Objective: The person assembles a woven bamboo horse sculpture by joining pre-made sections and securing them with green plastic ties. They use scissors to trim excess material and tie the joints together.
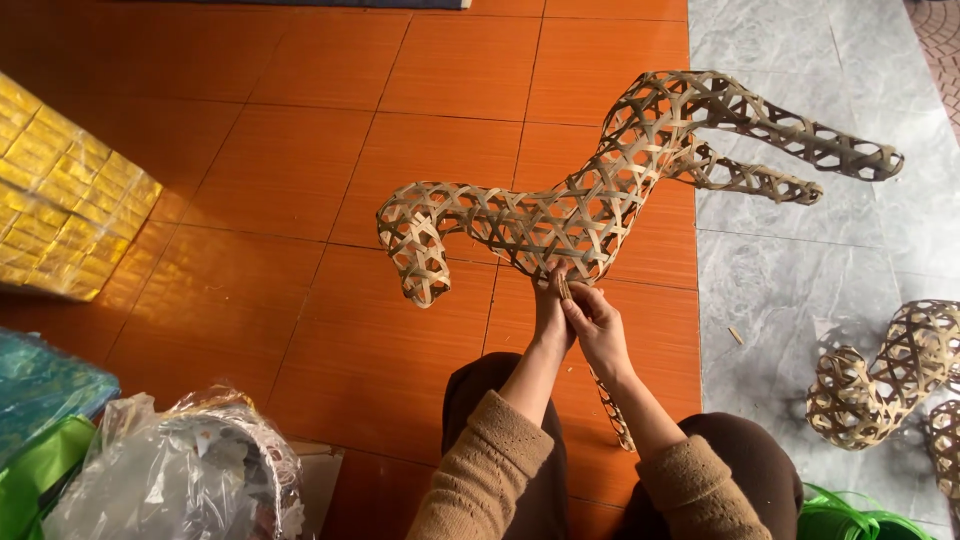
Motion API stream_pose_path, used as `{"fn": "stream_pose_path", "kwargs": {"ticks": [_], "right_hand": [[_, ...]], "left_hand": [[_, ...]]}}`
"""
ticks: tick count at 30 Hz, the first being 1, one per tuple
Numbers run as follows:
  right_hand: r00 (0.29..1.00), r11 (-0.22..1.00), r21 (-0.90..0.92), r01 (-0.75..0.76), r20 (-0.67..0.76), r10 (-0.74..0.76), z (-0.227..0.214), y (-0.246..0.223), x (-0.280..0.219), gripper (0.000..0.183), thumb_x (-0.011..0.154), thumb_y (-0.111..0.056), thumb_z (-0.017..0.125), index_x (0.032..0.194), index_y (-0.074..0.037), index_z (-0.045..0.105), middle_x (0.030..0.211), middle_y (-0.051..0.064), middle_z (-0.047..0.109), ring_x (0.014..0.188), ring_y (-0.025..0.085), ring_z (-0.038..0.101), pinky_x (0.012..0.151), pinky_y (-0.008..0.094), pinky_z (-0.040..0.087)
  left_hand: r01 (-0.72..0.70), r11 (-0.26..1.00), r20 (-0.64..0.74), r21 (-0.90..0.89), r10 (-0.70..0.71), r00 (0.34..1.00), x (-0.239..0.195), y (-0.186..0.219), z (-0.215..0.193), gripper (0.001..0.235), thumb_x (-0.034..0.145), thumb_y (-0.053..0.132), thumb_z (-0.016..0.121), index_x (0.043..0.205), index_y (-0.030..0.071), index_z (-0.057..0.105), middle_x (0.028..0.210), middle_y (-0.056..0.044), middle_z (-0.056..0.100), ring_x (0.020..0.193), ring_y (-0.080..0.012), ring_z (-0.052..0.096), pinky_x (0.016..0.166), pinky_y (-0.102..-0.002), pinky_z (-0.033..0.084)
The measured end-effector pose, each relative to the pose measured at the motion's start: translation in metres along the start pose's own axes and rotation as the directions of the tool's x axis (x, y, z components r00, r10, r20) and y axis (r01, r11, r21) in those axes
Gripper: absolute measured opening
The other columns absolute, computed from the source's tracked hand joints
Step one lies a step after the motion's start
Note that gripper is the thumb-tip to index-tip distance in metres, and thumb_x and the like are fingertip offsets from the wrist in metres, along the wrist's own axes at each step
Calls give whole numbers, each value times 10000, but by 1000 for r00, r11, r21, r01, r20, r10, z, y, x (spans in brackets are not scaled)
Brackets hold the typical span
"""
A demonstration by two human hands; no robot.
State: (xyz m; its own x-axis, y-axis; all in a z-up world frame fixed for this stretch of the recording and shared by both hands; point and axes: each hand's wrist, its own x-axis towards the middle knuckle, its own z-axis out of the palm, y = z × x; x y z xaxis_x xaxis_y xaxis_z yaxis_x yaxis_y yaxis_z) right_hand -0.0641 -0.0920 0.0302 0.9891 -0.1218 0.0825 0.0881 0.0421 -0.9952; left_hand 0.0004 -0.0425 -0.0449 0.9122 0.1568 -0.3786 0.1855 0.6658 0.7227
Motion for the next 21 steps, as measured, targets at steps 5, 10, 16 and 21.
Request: {"fn": "stream_pose_path", "kwargs": {"ticks": [5,10,16,21], "right_hand": [[996,992,-89,90,3,-90,-3,11,2,208,914,-162,706,1101,-71,701,931,122,648,889,202,630,805,401,526],[988,979,-143,146,-29,-152,-2,16,1,144,928,-182,690,1025,-81,724,850,89,622,825,168,597,761,375,509],[975,936,-288,201,-38,-220,-26,-15,13,157,947,-227,676,1013,-93,723,798,104,617,776,194,602,712,372,487],[995,947,-314,73,-46,-92,-48,7,29,216,952,-252,678,1075,-81,722,839,114,675,803,189,636,714,381,498]], "left_hand": [[-24,999,-7,34,25,1000,-21,30,10,757,875,443,742,1402,148,286,1327,-238,471,1093,-323,571,852,-392,463],[-48,997,-7,54,48,999,-44,60,22,735,870,435,730,1391,154,295,1304,-211,479,1028,-300,594,761,-332,471],[-113,988,16,102,112,994,4,40,-7,756,883,404,733,1430,153,275,1344,-224,444,1062,-323,592,766,-322,514],[-405,844,134,352,383,914,-38,110,5,851,842,212,759,1506,135,231,1426,-225,370,1211,-344,508,906,-424,528]]}}
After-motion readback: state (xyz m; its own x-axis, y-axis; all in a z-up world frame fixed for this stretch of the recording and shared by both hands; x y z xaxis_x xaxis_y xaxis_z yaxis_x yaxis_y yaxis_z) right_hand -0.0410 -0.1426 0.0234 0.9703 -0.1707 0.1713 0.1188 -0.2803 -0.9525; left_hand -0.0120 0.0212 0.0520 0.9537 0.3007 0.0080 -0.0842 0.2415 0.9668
